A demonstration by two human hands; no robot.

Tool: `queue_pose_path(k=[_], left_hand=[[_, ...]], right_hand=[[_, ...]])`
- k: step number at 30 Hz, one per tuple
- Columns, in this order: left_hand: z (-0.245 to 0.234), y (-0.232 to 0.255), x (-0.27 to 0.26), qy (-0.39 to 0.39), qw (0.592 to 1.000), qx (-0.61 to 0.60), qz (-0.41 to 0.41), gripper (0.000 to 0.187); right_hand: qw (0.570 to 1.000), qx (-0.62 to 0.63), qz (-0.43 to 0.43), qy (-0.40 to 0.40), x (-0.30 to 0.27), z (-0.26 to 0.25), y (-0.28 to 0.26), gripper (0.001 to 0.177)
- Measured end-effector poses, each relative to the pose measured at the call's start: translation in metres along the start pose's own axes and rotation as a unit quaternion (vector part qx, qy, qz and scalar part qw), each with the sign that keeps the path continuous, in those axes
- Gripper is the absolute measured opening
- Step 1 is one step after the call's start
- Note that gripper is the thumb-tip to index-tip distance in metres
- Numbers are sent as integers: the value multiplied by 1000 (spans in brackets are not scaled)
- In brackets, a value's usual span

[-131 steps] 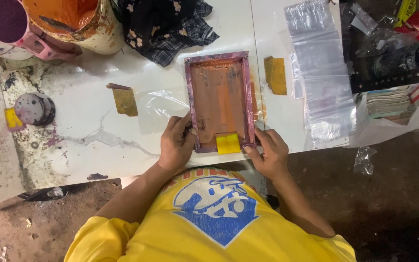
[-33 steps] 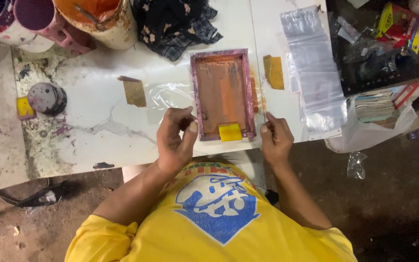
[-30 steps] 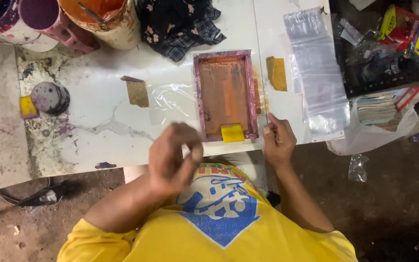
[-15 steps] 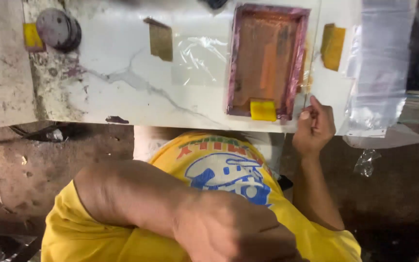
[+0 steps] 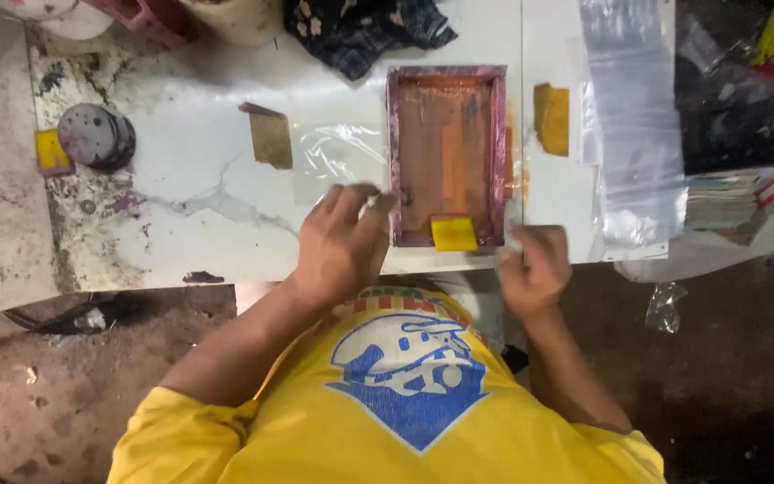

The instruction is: The person uses a yellow sponge to apply orange paint onto a rectangular screen printing frame. They repeatedly spread the paint across the mesh surface, occasionally lifting the frame to check the coverage before continuing to apply more paint.

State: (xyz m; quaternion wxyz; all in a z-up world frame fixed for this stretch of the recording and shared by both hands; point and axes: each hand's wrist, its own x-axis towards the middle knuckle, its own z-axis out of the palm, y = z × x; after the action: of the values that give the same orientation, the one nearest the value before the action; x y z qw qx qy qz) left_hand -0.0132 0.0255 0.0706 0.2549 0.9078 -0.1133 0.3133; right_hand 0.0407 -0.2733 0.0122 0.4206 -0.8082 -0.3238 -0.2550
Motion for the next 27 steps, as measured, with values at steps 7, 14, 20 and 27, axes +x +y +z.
queue_pose_path(k=[7,14,20,27], left_hand=[[43,-19,-14,-165,982,64,-67,66],[37,-19,-1,-247,963,82,-76,68],[36,-14,18,-361,922,110,-90,94],[38,-2,32,-460,870,133,-120,106]], right_hand=[[960,-143,-116,-208,21,20,-19,38],[946,-144,-101,-272,26,29,-1,17],[928,-132,-69,-343,57,33,15,11],[903,-76,-24,-422,81,30,4,19]])
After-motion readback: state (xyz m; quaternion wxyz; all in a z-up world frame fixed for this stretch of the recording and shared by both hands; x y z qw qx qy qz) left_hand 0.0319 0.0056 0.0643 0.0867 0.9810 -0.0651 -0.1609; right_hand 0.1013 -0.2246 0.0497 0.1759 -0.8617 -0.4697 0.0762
